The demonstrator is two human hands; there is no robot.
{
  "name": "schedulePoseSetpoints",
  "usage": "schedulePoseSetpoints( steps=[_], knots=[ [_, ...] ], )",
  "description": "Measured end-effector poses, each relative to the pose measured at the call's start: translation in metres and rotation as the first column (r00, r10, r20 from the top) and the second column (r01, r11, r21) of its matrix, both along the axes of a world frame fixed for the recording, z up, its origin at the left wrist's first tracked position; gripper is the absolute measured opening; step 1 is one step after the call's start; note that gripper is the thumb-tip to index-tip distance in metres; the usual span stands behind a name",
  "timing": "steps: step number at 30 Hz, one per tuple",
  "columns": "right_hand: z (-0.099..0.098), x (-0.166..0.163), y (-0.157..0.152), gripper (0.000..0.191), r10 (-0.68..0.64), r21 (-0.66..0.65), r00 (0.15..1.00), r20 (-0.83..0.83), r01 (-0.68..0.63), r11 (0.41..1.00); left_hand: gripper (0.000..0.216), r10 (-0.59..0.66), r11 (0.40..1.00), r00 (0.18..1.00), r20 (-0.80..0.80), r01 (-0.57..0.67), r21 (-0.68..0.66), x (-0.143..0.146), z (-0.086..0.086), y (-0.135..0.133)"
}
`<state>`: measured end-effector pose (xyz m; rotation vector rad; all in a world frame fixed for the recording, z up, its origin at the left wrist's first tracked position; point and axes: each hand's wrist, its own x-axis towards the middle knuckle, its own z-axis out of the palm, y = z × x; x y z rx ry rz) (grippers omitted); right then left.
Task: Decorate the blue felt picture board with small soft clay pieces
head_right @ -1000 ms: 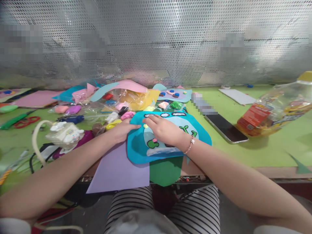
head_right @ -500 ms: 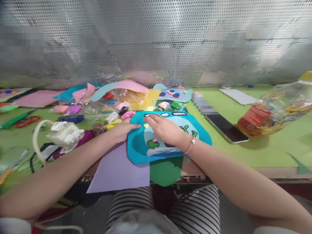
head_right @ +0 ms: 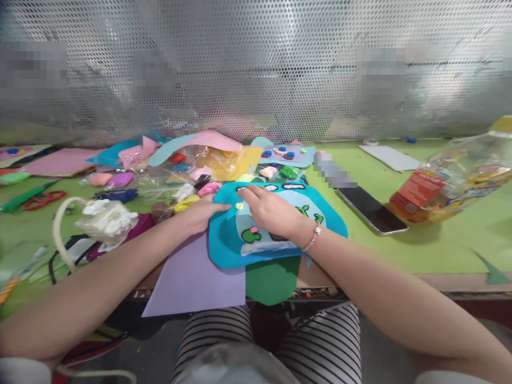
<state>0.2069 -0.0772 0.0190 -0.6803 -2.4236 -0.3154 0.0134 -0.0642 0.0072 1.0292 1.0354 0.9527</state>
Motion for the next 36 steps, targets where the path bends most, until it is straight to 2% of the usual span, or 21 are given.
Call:
schedulePoseSetpoints(
  steps=[11, 19, 36],
  knots=[
    [0.0032, 0.0016, -0.0021, 0.031, -0.064, -0.071, 0.998, -0.015, 0.063, 0.995, 0.024, 0.012, 1.0, 1.0, 0.005, -0.012, -0.007, 0.0015, 0.001, -0.0006],
    [0.0029, -0.0004, -0.0039, 0.03, -0.076, 0.013, 0.996, 0.049, 0.075, 0.997, 0.021, -0.001, 1.0, 1.0, 0.011, 0.001, -0.022, 0.0008, 0.0014, -0.0004],
    [0.0059, -0.0017, -0.0063, 0.029, -0.072, 0.031, 0.995, 0.065, 0.07, 0.997, 0.021, -0.005, 1.0, 1.0, -0.002, 0.005, -0.011, 0.0017, 0.0022, -0.0008]
  ],
)
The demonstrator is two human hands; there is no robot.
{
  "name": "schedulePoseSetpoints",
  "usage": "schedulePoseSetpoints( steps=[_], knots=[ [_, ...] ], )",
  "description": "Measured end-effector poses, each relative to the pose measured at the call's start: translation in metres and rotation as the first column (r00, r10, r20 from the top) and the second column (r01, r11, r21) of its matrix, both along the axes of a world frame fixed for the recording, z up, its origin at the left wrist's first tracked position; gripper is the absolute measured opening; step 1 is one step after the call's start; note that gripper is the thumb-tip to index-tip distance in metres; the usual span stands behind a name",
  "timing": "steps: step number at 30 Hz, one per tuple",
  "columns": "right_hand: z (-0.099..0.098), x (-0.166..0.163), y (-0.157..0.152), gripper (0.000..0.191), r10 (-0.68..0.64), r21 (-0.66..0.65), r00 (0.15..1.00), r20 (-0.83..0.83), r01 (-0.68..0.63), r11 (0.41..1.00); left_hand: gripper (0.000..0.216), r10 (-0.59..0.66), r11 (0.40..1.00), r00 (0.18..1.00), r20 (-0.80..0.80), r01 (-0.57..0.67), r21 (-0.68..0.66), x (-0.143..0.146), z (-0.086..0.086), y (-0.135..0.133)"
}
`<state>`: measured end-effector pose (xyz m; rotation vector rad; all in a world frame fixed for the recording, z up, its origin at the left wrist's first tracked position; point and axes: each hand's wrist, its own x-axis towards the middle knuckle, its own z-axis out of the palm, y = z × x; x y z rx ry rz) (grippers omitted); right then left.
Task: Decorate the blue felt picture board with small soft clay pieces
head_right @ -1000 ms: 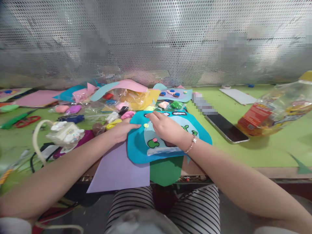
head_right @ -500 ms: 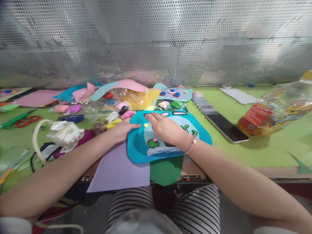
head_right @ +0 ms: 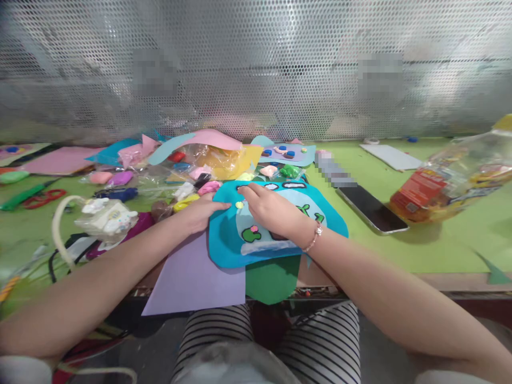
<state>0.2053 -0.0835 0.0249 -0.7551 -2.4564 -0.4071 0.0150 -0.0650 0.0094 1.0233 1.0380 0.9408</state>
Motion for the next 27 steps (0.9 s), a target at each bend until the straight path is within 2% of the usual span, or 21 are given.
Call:
schedulePoseSetpoints(
  steps=[5, 10, 14, 27],
  knots=[
    [0.0001, 0.0004, 0.0008, 0.029, 0.008, 0.004, 1.0, -0.002, -0.008, 1.0, 0.021, 0.006, 1.0, 1.0, 0.009, -0.006, -0.018, 0.0001, -0.0001, -0.0005],
    [-0.0004, 0.003, 0.0035, 0.029, 0.005, -0.053, 0.998, -0.065, -0.008, 0.999, 0.024, 0.011, 1.0, 1.0, 0.002, -0.011, -0.011, -0.0004, -0.0011, 0.0002],
    [-0.0018, 0.0018, 0.0032, 0.028, 0.055, -0.046, 0.993, -0.103, -0.06, 0.997, 0.024, 0.015, 1.0, 1.0, -0.001, -0.015, 0.01, -0.0008, -0.0017, 0.001],
    [-0.0023, -0.0008, 0.0022, 0.033, 0.13, -0.04, 0.988, -0.078, -0.134, 0.99, 0.022, 0.011, 0.999, 1.0, -0.003, -0.011, 0.033, -0.0008, -0.0015, 0.0015]
  ],
)
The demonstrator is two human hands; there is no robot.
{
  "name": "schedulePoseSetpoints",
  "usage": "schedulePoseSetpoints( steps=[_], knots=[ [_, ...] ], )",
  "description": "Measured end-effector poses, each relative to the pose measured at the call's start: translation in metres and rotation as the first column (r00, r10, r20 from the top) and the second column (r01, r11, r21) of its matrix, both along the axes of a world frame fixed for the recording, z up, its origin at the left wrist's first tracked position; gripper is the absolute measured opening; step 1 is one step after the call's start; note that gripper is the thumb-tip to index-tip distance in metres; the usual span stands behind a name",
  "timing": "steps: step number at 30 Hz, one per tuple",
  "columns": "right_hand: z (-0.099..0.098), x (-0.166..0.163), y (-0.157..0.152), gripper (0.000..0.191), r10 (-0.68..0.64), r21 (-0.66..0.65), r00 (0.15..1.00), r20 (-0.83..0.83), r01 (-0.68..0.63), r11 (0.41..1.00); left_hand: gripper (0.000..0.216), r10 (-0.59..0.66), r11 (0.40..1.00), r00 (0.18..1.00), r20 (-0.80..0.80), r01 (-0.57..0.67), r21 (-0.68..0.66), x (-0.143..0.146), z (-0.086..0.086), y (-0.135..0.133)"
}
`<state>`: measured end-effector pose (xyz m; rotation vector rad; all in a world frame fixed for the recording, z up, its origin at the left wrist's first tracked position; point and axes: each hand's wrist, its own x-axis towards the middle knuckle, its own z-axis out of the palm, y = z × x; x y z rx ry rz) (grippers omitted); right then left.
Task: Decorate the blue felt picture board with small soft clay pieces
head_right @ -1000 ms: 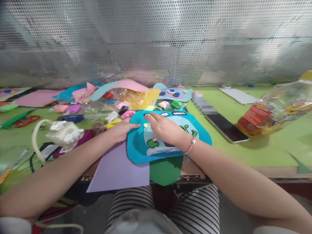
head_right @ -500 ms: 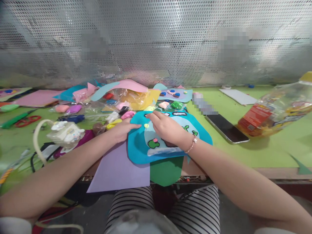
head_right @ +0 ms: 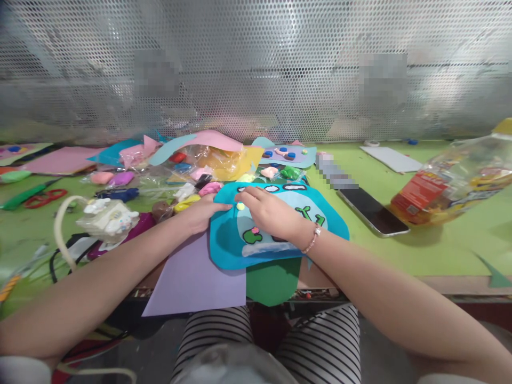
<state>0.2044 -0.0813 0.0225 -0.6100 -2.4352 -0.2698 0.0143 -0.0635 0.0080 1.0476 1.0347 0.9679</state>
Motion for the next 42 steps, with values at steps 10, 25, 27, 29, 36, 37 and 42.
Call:
schedulePoseSetpoints(
  steps=[10, 25, 27, 29, 36, 37, 42],
  knots=[
    [-0.0006, 0.0011, 0.0014, 0.036, 0.038, 0.032, 0.999, 0.031, -0.039, 0.999, 0.021, -0.009, 1.0, 1.0, -0.02, 0.009, -0.008, 0.0, 0.0008, -0.0004],
    [0.0012, 0.0044, 0.0003, 0.041, 0.03, 0.022, 0.998, 0.058, -0.032, 0.999, 0.02, -0.02, 0.999, 1.0, 0.013, 0.021, -0.028, 0.0001, 0.002, -0.002],
    [0.0016, 0.0048, 0.0001, 0.041, 0.031, 0.021, 0.997, 0.064, -0.033, 0.999, 0.021, -0.021, 0.999, 1.0, 0.009, 0.021, -0.024, 0.0001, 0.0021, -0.0021],
    [0.002, 0.0048, -0.0001, 0.041, 0.029, 0.029, 0.997, 0.073, -0.031, 0.999, 0.022, -0.017, 1.0, 1.0, 0.004, 0.018, -0.017, 0.0001, 0.0025, -0.0024],
    [0.0021, 0.0043, -0.0003, 0.041, 0.036, 0.05, 0.996, 0.084, -0.04, 0.998, 0.023, -0.004, 1.0, 1.0, -0.009, 0.004, -0.026, 0.0006, 0.0042, -0.0048],
    [0.0021, 0.0044, -0.0002, 0.041, 0.033, 0.051, 0.996, 0.088, -0.038, 0.998, 0.023, 0.0, 1.0, 1.0, -0.011, 0.0, -0.024, 0.0006, 0.0042, -0.0048],
    [0.0018, 0.0051, 0.0003, 0.04, 0.024, 0.051, 0.993, 0.112, -0.03, 0.998, 0.021, -0.02, 1.0, 1.0, 0.008, 0.02, -0.009, 0.0002, 0.003, -0.0031]
  ],
)
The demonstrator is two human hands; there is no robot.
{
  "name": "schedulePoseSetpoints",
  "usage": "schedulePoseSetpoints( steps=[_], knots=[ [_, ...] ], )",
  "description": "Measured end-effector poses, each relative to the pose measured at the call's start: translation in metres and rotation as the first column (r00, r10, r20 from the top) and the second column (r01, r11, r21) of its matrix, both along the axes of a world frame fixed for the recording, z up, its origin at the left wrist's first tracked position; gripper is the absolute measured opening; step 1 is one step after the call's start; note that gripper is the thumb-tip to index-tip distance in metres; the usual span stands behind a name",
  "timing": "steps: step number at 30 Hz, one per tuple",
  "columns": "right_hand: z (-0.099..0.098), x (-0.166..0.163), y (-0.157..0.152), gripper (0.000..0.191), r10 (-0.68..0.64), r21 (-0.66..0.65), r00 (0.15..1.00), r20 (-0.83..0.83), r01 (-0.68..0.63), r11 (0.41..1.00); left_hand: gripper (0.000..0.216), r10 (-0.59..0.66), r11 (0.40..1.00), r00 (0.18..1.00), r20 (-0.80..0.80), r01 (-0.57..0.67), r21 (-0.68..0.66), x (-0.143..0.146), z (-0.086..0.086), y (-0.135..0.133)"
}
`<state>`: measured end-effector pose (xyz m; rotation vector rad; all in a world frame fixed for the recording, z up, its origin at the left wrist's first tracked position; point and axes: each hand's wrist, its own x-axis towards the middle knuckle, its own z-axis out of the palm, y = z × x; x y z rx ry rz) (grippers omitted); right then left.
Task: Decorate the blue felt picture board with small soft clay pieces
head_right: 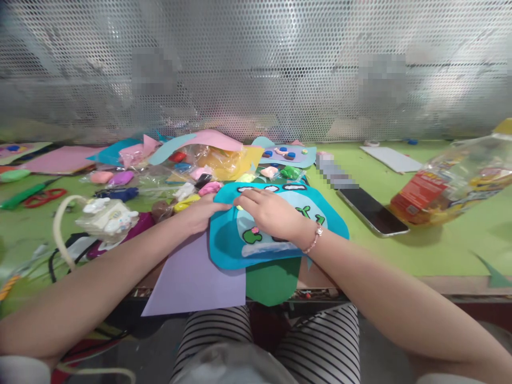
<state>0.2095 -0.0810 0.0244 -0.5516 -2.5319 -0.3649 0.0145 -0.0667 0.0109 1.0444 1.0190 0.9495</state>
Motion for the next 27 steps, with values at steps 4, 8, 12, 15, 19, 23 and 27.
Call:
schedulePoseSetpoints(
  steps=[4, 8, 12, 15, 19, 23, 27],
  knots=[
    [0.0, -0.0005, 0.0002, 0.039, 0.006, 0.019, 0.999, 0.038, -0.007, 1.0, 0.022, 0.007, 1.0, 1.0, -0.004, -0.007, 0.004, 0.0001, -0.0011, 0.0008],
    [-0.0003, -0.0007, 0.0006, 0.038, 0.025, 0.035, 0.998, 0.052, -0.026, 0.999, 0.021, -0.008, 1.0, 1.0, 0.002, 0.008, 0.008, 0.0, -0.0002, -0.0007],
    [0.0008, 0.0001, 0.0002, 0.04, 0.003, -0.011, 1.0, -0.014, -0.003, 1.0, 0.021, -0.005, 1.0, 1.0, -0.004, 0.005, 0.006, 0.0, 0.0013, -0.0021],
    [0.0016, 0.0001, -0.0006, 0.039, -0.008, -0.031, 0.998, -0.065, 0.006, 1.0, 0.022, -0.002, 1.0, 1.0, -0.004, 0.002, -0.002, 0.0, 0.0007, -0.0015],
    [0.0001, -0.0008, 0.0003, 0.039, 0.002, -0.019, 1.0, -0.026, -0.002, 1.0, 0.022, 0.007, 1.0, 1.0, -0.018, -0.006, 0.019, -0.0001, -0.0011, 0.0003],
    [-0.0027, -0.0009, 0.0029, 0.037, 0.025, -0.017, 1.0, 0.013, -0.024, 1.0, 0.022, 0.013, 1.0, 1.0, -0.014, -0.012, 0.02, 0.0001, -0.0014, 0.0007],
    [-0.0029, 0.0005, 0.0036, 0.034, 0.044, -0.034, 0.999, 0.01, -0.043, 0.998, 0.021, 0.005, 1.0, 1.0, 0.007, -0.005, 0.01, 0.0006, -0.0009, 0.0005]
  ],
)
